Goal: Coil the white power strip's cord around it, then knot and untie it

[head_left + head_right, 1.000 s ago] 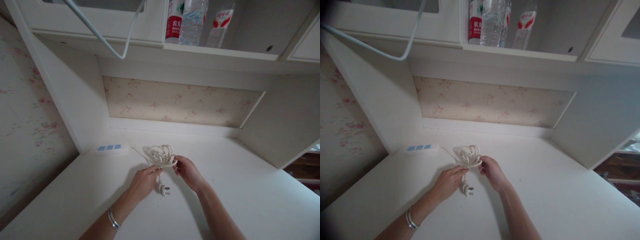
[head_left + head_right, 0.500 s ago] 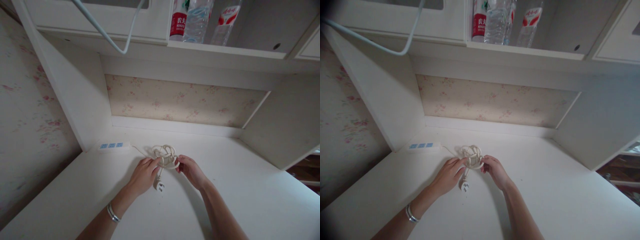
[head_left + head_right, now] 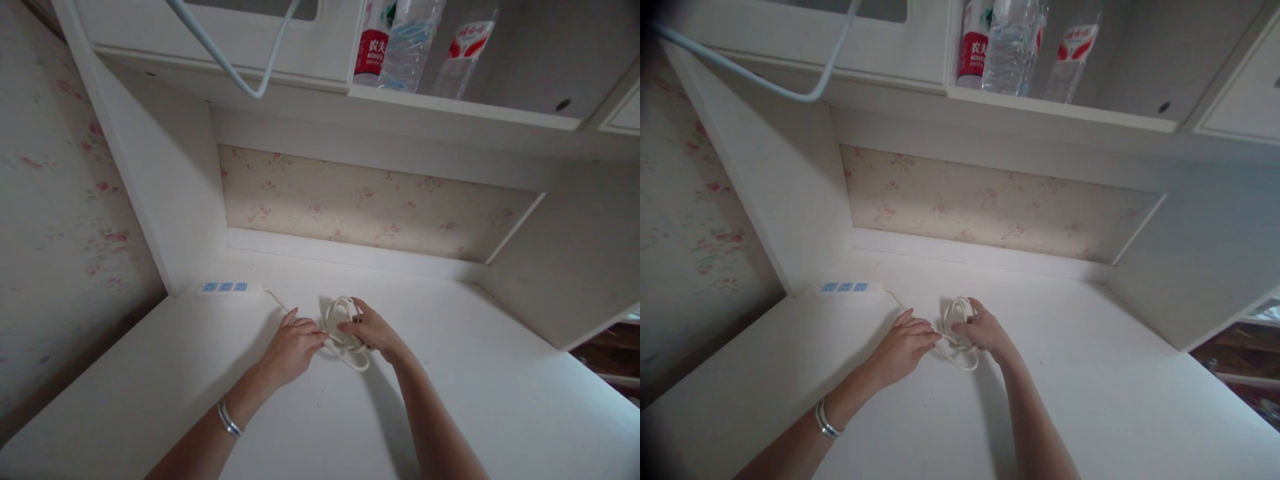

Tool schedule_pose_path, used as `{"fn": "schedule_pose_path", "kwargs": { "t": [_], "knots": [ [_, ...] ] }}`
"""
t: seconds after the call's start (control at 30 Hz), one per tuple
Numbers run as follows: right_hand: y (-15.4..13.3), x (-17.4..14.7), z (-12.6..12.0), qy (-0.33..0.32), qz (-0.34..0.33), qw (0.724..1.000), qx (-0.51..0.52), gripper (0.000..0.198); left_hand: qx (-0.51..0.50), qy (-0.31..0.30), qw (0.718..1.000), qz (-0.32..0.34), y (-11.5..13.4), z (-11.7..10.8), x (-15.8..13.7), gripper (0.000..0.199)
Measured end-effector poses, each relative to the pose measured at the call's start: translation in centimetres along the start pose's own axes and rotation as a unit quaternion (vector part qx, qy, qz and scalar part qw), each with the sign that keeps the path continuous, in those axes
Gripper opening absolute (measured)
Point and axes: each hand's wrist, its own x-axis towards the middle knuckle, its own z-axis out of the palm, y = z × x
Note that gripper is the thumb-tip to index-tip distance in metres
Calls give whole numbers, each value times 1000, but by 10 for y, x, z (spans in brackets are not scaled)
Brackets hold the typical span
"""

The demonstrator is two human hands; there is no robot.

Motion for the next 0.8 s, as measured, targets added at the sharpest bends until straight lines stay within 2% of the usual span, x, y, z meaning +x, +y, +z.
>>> {"fn": "schedule_pose_path", "kwargs": {
  "t": [0.03,0.1,0.2,0.27,0.37,0.5,0.63,0.73,0.8],
  "knots": [
    [3,1,0,5,-11,1000,-3,61,5,5,1000,4,1,-1,0,22],
    [8,1,0,79,-53,995,-5,55,15,15,1000,16,1,-2,-1,22],
    [16,2,-2,234,-117,964,45,46,21,10,999,25,1,-1,-3,21],
    [18,3,-5,291,-135,941,111,39,14,-6,1000,24,0,3,-4,21],
    [16,2,-10,305,-135,918,214,31,-4,-18,1000,23,2,8,-5,22],
    [10,-2,-9,275,-121,907,296,25,-30,-21,999,11,6,12,-7,27],
    [2,-10,7,292,-83,881,362,23,-101,-6,993,-56,13,19,-5,37],
    [-3,-16,23,312,-70,865,386,25,-214,22,969,-125,21,29,3,40],
    [-4,-18,31,318,-64,861,393,26,-319,28,927,-196,27,36,13,44]
  ]
}}
